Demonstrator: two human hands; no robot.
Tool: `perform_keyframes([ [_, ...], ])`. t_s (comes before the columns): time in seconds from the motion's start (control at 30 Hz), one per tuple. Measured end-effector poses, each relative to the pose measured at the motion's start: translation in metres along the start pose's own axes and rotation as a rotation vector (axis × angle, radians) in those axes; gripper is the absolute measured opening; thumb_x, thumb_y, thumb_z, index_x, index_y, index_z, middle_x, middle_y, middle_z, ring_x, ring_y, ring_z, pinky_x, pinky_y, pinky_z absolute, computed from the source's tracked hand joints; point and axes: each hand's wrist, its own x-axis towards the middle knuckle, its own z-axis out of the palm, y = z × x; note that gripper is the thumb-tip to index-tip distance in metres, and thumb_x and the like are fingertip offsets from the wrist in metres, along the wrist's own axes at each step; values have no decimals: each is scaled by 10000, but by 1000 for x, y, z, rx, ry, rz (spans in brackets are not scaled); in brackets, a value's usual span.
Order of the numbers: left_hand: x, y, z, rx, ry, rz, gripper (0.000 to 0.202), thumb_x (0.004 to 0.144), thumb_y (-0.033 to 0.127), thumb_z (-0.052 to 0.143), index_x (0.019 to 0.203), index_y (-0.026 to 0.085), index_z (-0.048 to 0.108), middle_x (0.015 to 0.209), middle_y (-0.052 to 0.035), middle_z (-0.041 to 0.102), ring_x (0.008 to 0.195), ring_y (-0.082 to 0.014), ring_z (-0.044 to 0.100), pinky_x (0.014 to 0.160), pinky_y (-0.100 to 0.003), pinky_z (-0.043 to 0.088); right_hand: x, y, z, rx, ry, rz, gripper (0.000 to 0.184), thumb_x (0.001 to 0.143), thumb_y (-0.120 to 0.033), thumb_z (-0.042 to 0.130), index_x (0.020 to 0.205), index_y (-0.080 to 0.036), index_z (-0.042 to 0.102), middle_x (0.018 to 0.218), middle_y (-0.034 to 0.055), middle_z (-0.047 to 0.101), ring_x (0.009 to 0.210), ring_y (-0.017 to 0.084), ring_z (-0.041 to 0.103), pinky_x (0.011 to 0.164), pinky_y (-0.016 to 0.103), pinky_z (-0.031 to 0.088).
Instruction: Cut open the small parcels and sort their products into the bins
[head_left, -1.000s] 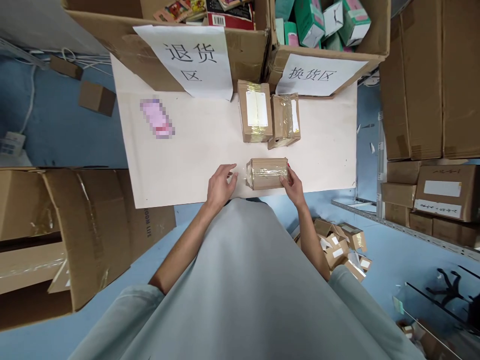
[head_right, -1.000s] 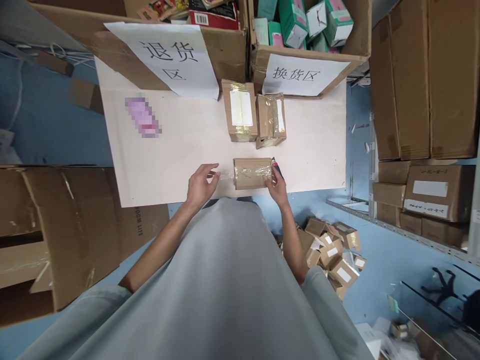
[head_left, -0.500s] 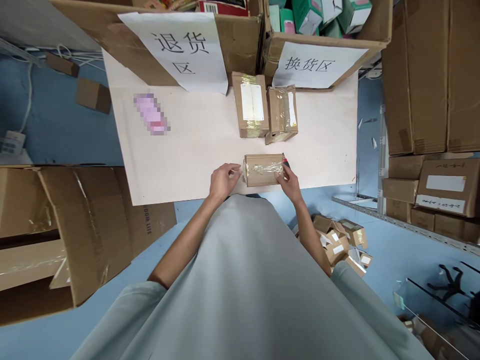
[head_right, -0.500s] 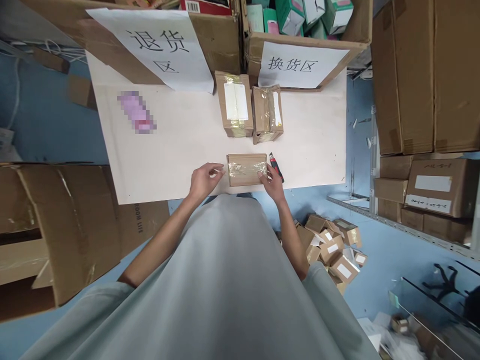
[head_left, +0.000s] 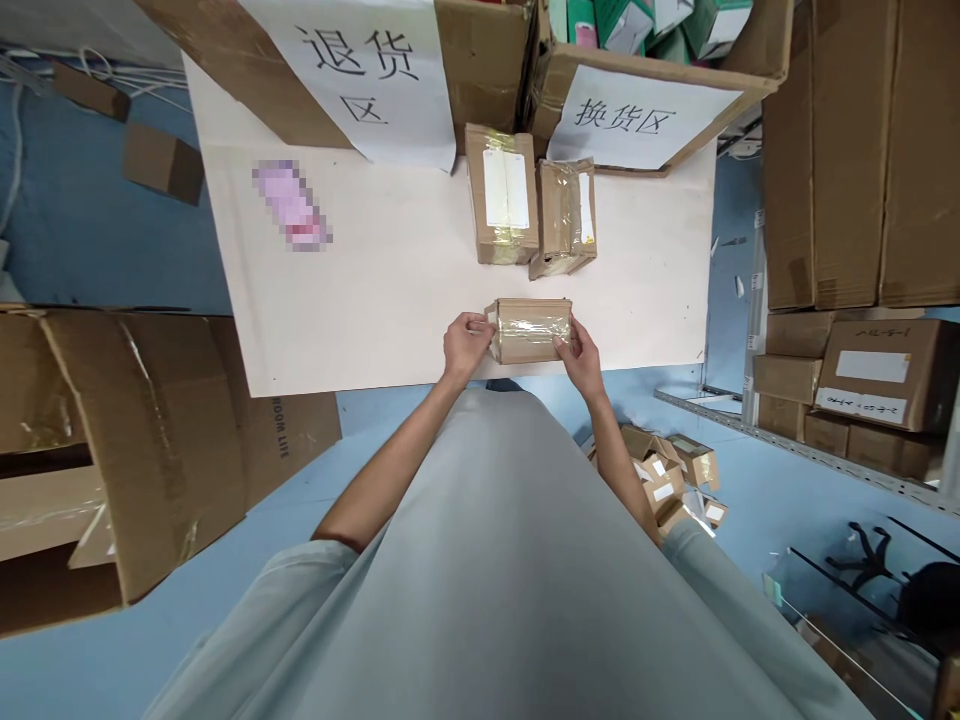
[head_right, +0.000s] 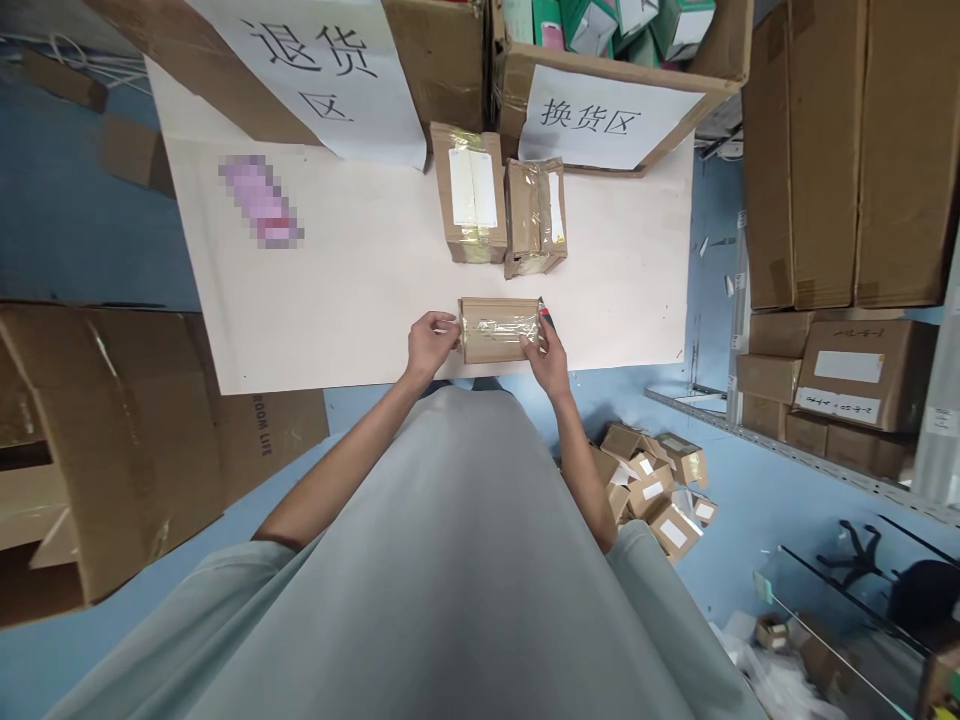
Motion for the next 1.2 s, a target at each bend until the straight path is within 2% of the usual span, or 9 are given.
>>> perform_keyframes([
  [0.2,-28,19,23,-106,-126,78,137,963,340,775,1045,230,768,1151,-61,858,964,-228,798,978,-382,640,-19,-35,-15,-379,169,-245,463,1137,-526,559,1444,-236,749,1485,187,728,1433,331,669,1260,572,552],
  [0.33,-28,18,24,-106,-198,161,211,992,284,737,1189,219,772,1338,-100,822,1214,-266,786,1141,-422,612,-24,-55,-4,-515,186,-226,489,1097,-618,653,1352,-217,769,1438,197,744,1376,349,706,1191,530,602],
  [0.43,-13,10,19,-13,-72,9,506,963,229,748,1458,136,690,1625,-220,662,1536,-345,628,1312,-486,490,-20,-56,-3,-622,264,-120,516,1099,-605,611,1361,-186,759,1390,211,777,1306,366,743,1121,535,627],
  [0.5,-2,5,18,-32,-105,-132,705,932,252,804,1583,72,601,1751,-289,521,1644,-394,523,1362,-514,425,-17,-55,-7,-677,294,-60,517,1130,-517,513,1442,-165,728,1433,228,775,1278,371,764,1094,540,628],
  [0.67,2,2,24,-280,-418,-182,637,862,492,919,1370,140,765,1478,-205,782,1413,-379,729,1229,-466,554,-14,-57,-25,-718,267,20,560,1138,-474,478,1516,-127,701,1498,259,763,1299,394,779,1127,545,600],
  [0.8,-13,4,2,-223,-299,-52,438,893,515,883,1181,191,816,1248,-122,867,1224,-323,796,1111,-416,606,-11,-54,-27,-546,293,13,604,1095,-649,578,1395,-164,779,1330,234,842,1237,414,800,1150,580,594],
  [0.9,-23,1,-40,-53,-78,32,425,946,543,838,1206,206,824,1233,-101,864,1136,-301,797,1027,-389,608,-4,-44,-2,-326,256,41,636,980,-768,714,1240,-197,818,1204,195,875,1186,410,818,1124,581,632],
  [1.03,-25,-16,-98,122,148,19,391,982,525,796,1231,223,818,1253,-90,861,1051,-282,791,984,-372,589,5,-30,68,-75,81,92,625,908,-797,782,1085,-198,808,1175,175,880,1190,377,835,1100,516,679],
  [1.2,-11,-48,-138,164,246,-104,341,977,480,776,1183,213,828,1218,-104,867,1038,-292,794,999,-376,573,11,-26,138,-90,-64,97,454,987,-691,742,1071,-249,805,1202,112,887,1223,315,833,1133,476,658],
])
